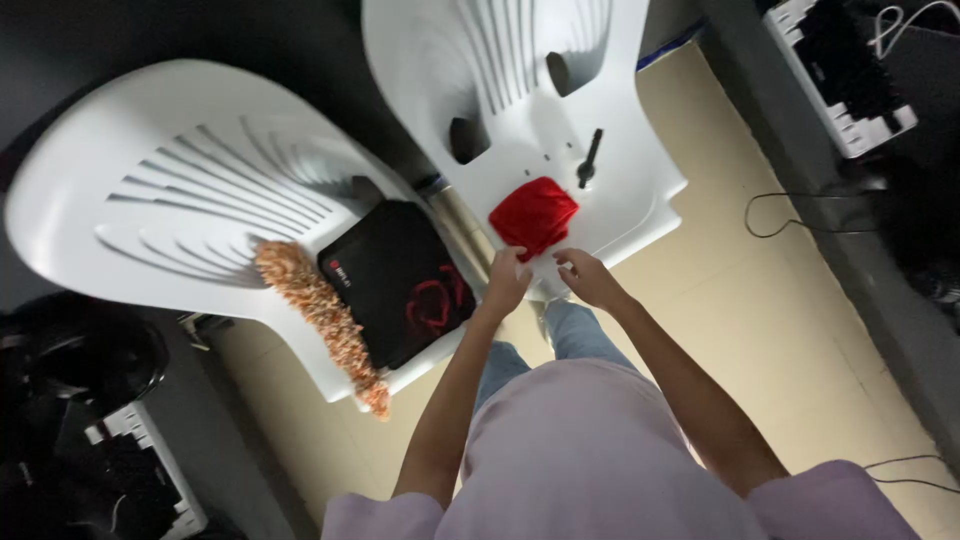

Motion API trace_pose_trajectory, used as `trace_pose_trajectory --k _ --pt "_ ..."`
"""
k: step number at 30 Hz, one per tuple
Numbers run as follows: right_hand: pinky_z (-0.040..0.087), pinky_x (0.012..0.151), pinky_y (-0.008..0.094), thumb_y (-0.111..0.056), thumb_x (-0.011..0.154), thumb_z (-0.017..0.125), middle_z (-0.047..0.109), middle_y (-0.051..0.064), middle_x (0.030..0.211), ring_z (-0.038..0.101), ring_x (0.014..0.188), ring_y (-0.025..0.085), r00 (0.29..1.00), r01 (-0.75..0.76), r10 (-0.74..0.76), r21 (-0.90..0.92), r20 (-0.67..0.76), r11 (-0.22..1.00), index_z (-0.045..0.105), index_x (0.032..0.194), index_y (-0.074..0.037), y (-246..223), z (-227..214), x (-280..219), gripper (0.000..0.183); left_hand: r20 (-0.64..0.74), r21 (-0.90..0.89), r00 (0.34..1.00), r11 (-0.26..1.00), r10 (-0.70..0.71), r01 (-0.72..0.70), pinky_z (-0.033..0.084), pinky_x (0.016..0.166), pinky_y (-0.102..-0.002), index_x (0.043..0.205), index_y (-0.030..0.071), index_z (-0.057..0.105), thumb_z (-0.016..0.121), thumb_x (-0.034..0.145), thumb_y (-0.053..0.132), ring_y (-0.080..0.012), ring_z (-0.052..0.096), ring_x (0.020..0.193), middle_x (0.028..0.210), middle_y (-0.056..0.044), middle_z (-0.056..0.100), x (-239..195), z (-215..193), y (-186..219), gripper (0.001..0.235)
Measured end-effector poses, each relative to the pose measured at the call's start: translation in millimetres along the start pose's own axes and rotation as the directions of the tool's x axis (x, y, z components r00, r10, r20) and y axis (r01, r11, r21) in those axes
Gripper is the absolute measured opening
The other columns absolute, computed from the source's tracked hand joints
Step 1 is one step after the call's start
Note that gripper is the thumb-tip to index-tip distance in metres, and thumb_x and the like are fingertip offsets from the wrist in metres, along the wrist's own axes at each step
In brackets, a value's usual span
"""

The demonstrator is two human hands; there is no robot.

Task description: The person sprays a red cloth with a cleaning solution and wipes a white plastic chair. They then clean a computer keyboard, a pair of headphones, and a computer mouse on a desk using the cloth.

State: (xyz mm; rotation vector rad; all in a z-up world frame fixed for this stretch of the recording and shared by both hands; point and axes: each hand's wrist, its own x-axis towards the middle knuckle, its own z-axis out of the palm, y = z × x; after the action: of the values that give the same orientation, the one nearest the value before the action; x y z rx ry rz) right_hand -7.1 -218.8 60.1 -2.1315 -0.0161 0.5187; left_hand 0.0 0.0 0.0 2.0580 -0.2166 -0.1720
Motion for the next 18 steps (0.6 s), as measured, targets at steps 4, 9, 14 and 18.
trace_pose_trajectory --k 4,9,14,18 --pt "0.056 0.087 0.038 -0.016 0.098 0.061 0.067 0.013 0.126 0.068 0.101 0.027 0.999 -0.03 0.03 0.012 0.032 0.999 0.062 0.132 -0.004 17 -28 7 0.035 0.022 0.082 1.0 0.997 -0.005 0.003 0.04 0.109 -0.05 0.129 -0.001 0.056 0.071 0.089 0.014 -0.0437 0.049 0.129 0.135 -0.026 0.055 20 38 -16 0.046" --pt "0.056 0.087 0.039 -0.017 0.097 0.06 0.069 0.013 0.124 0.068 0.101 0.027 0.995 -0.067 0.065 0.025 0.069 0.997 0.064 0.129 -0.005 26 -51 14 0.034 -0.046 0.174 0.981 0.966 -0.186 0.191 0.042 0.103 -0.052 0.129 0.002 0.059 0.076 0.084 0.02 -0.0486 0.048 0.125 0.137 -0.031 0.048 29 63 -18 0.052" --pt "0.057 0.087 0.038 -0.016 0.096 0.06 0.069 0.014 0.122 0.069 0.101 0.027 0.997 -0.033 0.031 0.031 0.066 0.999 0.064 0.129 -0.005 55 -55 22 0.034 -0.076 0.062 0.98 0.98 -0.183 0.188 0.046 0.103 -0.048 0.131 0.001 0.057 0.073 0.083 0.017 -0.0449 0.054 0.118 0.129 -0.027 0.052 29 83 -52 0.052" --pt "0.057 0.087 0.039 -0.018 0.097 0.061 0.069 0.015 0.121 0.069 0.1 0.028 0.992 -0.068 0.065 0.032 0.111 0.997 0.063 0.129 -0.005 58 -58 26 0.035 -0.052 0.114 0.984 0.978 -0.169 0.174 0.048 0.104 -0.045 0.13 0.002 0.058 0.074 0.086 0.015 -0.0437 0.055 0.119 0.128 -0.026 0.054 26 80 -43 0.049"
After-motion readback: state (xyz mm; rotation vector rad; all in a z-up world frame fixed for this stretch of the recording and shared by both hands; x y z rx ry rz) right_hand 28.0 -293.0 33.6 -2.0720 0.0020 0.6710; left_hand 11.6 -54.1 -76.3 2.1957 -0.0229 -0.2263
